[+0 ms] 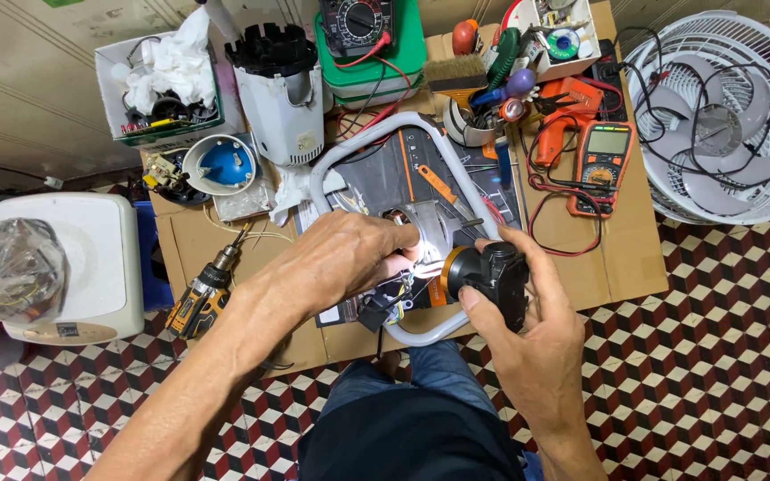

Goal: The person works on a disassembled electrical device, likely a fan motor, on a cluttered workbench. They use pliers to cut wires, a flashlight to illuminate the internal components, and a screwdriver to adjust parts. The person also handles a multimeter and a power drill during the process.

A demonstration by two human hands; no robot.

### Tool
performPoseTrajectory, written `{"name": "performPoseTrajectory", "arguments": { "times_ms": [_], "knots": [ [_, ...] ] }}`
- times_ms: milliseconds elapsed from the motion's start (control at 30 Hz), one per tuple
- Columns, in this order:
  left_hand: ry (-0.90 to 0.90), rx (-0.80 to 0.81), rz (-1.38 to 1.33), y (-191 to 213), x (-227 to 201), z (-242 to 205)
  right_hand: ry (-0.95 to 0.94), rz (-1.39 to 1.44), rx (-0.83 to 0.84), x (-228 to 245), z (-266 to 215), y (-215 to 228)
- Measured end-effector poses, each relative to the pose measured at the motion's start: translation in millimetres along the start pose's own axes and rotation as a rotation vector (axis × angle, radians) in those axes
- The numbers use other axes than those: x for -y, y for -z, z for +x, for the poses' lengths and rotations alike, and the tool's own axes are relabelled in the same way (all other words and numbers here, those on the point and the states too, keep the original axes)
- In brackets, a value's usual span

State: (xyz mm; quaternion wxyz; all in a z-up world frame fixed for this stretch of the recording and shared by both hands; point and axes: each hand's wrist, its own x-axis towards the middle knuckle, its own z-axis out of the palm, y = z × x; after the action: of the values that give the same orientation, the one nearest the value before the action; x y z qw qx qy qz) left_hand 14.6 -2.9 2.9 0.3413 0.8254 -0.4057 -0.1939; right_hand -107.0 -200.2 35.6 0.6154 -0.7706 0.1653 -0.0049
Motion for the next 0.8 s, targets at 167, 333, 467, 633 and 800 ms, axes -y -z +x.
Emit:
{"name": "performPoseTrajectory", "arguments": {
  "times_ms": [167,333,467,633,800],
  "knots": [
    [0.039,-0.004,0.026,0.2,-3.8,0.4,-0.018,-0.005,0.0,-0.9,1.4,1.7],
    [0.07,-0.01,0.066,-0.7,-7.1,0.5,-0.041,-0.017,-0.011,0.4,1.7,3.0],
    [0.029,-0.052,0.087,-6.5,-2.0,-2.7,-0.032,0.033,-0.01,-0.2,-0.8,5.4],
    [0.014,-0.086,0.095,-7.3,-3.1,-3.6,-0.057,0.037,-0.013,0.0,-4.6,5.8],
    [0.015,-0.098,0.096,-8.6,-6.0,-2.6,-0.037,0.064,-0.014,-3.3,-8.2,7.6]
  ]
}}
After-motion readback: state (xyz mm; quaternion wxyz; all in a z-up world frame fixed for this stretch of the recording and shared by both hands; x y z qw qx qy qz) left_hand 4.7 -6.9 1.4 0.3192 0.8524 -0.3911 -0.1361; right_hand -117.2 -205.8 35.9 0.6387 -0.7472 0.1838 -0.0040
